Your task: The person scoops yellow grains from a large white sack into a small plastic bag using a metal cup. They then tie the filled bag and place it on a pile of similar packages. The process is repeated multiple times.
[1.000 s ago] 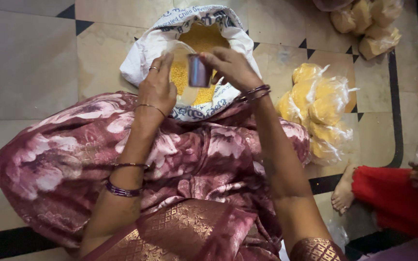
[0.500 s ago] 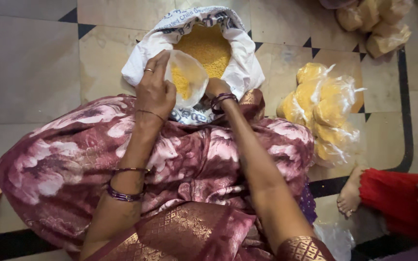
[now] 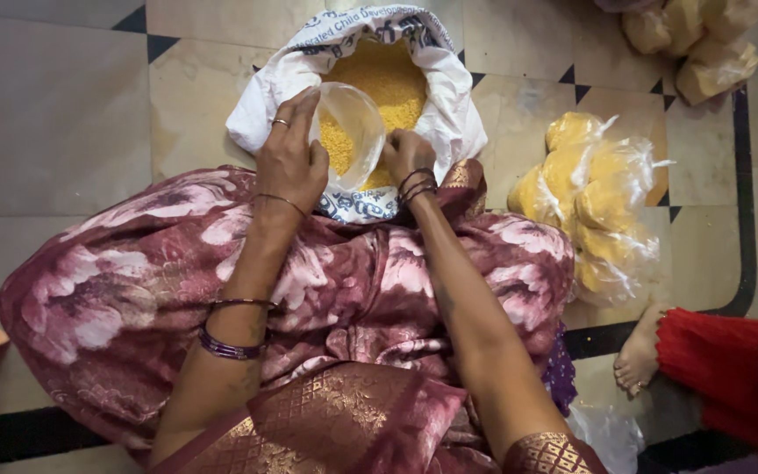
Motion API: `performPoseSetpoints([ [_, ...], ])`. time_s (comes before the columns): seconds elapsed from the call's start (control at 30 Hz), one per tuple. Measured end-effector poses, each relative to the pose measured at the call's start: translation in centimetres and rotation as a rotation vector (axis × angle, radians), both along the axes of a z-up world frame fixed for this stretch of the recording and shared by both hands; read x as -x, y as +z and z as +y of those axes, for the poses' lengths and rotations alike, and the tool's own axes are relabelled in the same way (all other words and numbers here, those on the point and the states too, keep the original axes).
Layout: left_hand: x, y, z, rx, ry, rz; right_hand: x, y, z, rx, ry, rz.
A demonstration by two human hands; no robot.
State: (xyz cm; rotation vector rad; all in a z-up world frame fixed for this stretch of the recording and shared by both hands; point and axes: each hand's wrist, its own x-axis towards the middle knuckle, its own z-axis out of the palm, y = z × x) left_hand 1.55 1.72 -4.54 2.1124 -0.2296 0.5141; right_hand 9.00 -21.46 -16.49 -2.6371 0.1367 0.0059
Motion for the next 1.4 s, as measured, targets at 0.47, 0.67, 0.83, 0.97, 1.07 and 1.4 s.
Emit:
performPoseSetpoints([
  [0.47, 0.2, -0.2, 0.2, 0.006, 0.018, 0.011, 1.7, -1.7, -0.1, 0.11, 0.083, -0.012],
  [0.67, 0.3, -0.1, 0.0, 0.041, 0.002, 0.009, 1.9, -2.2, -0.4, 0.118, 0.084, -0.029],
  [0.83, 0.4, 0.1, 0.0, 0.043, 0.0, -0.007, 2.5, -1.9, -0.1, 0.059, 0.08, -0.173],
  [0.97, 0.4, 0.4, -0.1, 0.043, -0.011, -0.006, 4.4, 0.4, 0.1, -0.016, 0.091, -0.248],
  [1.07, 0.5, 0.5, -0.1, 0.07, -0.02, -0.001, 5.9, 3.1, 0.3, -0.025, 0.125, -0.249],
  [1.4, 0.4, 0.7, 0.3, 0.092, -0.02, 0.018, 8.1, 17.9, -0.6, 0.079, 0.246, -0.402],
])
